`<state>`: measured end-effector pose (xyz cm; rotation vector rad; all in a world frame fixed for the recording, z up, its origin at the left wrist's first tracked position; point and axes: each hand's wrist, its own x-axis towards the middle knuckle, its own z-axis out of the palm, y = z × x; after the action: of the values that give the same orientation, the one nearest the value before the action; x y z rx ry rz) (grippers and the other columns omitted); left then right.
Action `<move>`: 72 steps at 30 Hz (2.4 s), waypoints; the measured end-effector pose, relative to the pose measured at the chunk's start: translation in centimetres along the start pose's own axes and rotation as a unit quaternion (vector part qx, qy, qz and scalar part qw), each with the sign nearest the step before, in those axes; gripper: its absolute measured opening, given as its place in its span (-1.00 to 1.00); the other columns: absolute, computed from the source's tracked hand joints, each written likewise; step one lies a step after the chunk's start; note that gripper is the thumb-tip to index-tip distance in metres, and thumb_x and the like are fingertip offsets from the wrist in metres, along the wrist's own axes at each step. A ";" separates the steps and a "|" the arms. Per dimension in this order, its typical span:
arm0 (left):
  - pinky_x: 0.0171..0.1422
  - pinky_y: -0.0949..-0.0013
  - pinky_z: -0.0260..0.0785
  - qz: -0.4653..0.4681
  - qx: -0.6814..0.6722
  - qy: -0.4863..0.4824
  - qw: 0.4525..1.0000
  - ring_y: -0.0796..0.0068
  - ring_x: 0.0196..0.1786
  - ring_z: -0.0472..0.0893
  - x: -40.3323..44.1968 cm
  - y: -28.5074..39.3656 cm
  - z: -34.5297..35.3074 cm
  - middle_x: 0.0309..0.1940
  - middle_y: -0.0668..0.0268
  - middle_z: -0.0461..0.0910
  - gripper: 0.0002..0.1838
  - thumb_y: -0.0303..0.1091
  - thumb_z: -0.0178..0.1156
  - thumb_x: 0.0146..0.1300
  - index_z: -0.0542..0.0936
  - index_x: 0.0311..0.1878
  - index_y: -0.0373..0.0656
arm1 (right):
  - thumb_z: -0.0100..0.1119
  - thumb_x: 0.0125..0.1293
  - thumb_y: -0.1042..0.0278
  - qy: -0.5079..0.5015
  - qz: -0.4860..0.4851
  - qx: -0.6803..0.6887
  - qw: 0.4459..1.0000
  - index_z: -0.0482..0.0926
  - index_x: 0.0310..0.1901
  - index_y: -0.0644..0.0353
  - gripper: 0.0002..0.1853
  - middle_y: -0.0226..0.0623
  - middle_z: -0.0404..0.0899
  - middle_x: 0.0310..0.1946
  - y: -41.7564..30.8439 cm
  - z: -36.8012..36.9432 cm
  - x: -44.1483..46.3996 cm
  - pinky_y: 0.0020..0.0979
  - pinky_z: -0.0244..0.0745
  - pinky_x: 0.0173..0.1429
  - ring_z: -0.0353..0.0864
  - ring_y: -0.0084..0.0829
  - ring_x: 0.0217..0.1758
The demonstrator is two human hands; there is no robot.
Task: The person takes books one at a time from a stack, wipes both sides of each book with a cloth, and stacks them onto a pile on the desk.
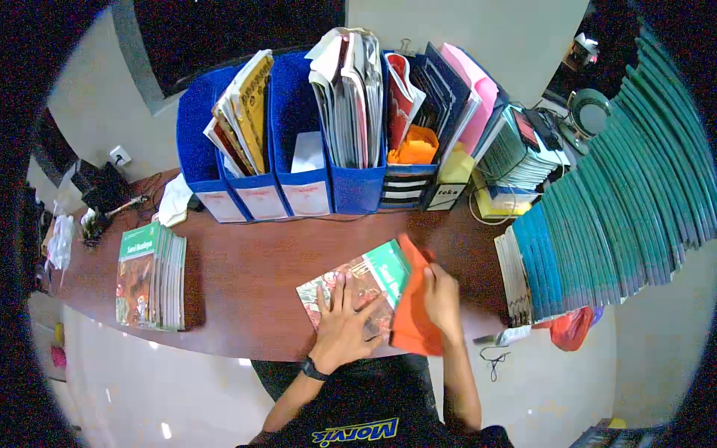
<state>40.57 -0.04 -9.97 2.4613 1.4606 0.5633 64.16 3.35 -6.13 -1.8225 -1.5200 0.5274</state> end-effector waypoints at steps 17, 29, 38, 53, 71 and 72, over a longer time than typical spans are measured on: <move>0.69 -0.76 -0.34 0.086 -0.020 -0.033 0.996 -0.40 0.79 -0.02 -2.9 -1.2 -2.3 0.76 -0.10 0.16 -0.20 0.35 0.27 0.29 0.62 0.54 0.20 | 0.14 0.52 0.52 -0.070 -0.177 -0.013 0.982 0.60 -0.15 0.40 -0.89 -0.04 0.62 -0.13 2.2 0.2 0.6 -0.12 0.48 0.06 0.53 -0.04 -0.15; 0.73 -0.70 -0.35 0.090 -0.013 -0.036 0.995 -0.27 0.82 0.00 -3.4 -1.9 -1.0 0.74 0.10 0.25 -0.12 0.61 0.12 0.31 0.65 0.47 0.21 | 0.14 0.53 0.39 -0.306 -0.251 0.026 0.918 0.61 -0.24 0.48 -0.73 0.08 0.69 -0.19 -5.1 12.2 8.8 0.03 0.52 -0.02 0.58 0.09 -0.25; 0.73 -0.71 -0.34 0.082 -0.011 0.014 0.996 -0.24 0.83 -0.03 -3.3 -1.7 -0.7 0.76 0.13 0.24 -0.13 0.60 0.24 0.24 0.66 0.46 0.25 | 0.13 0.56 0.40 -0.319 -0.228 0.012 0.920 0.64 -0.15 0.43 -0.77 -0.04 0.72 -0.14 -0.3 3.2 7.3 -0.07 0.53 0.08 0.62 -0.04 -0.15; 0.70 -0.79 -0.39 0.084 -0.033 0.015 0.996 -0.22 0.85 -0.07 -3.7 -2.3 0.4 0.79 0.14 0.19 -0.15 0.54 0.29 0.23 0.67 0.48 0.27 | 0.09 0.57 0.47 -0.463 -0.298 0.063 0.833 0.58 -0.07 0.38 -0.86 -0.12 0.64 -0.03 -4.3 10.4 12.7 -0.10 0.48 0.16 0.55 -0.16 -0.10; 0.69 -0.78 -0.30 0.041 -0.012 0.043 0.998 -0.35 0.83 -0.08 -4.0 -0.6 0.1 0.77 0.03 0.19 -0.16 0.47 0.37 0.19 0.67 0.47 0.24 | 0.14 0.39 0.53 -0.491 -0.187 -0.052 0.849 0.67 0.05 0.44 -0.73 -0.03 0.80 -0.11 1.1 -2.2 11.2 -0.13 0.53 0.04 0.62 -0.10 -0.20; 0.69 -0.78 -0.29 0.041 -0.011 0.047 0.998 -0.36 0.83 -0.08 -3.9 -0.7 0.2 0.77 0.03 0.19 -0.16 0.47 0.37 0.19 0.67 0.46 0.24 | 0.14 0.38 0.54 -0.492 -0.206 -0.047 0.845 0.68 0.07 0.44 -0.71 -0.03 0.81 -0.09 -0.1 -0.6 11.4 -0.13 0.54 0.06 0.64 -0.10 -0.18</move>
<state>38.48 -3.11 -11.23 2.5190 1.3830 0.7170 67.14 14.22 -4.28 -1.2126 -2.5549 1.3017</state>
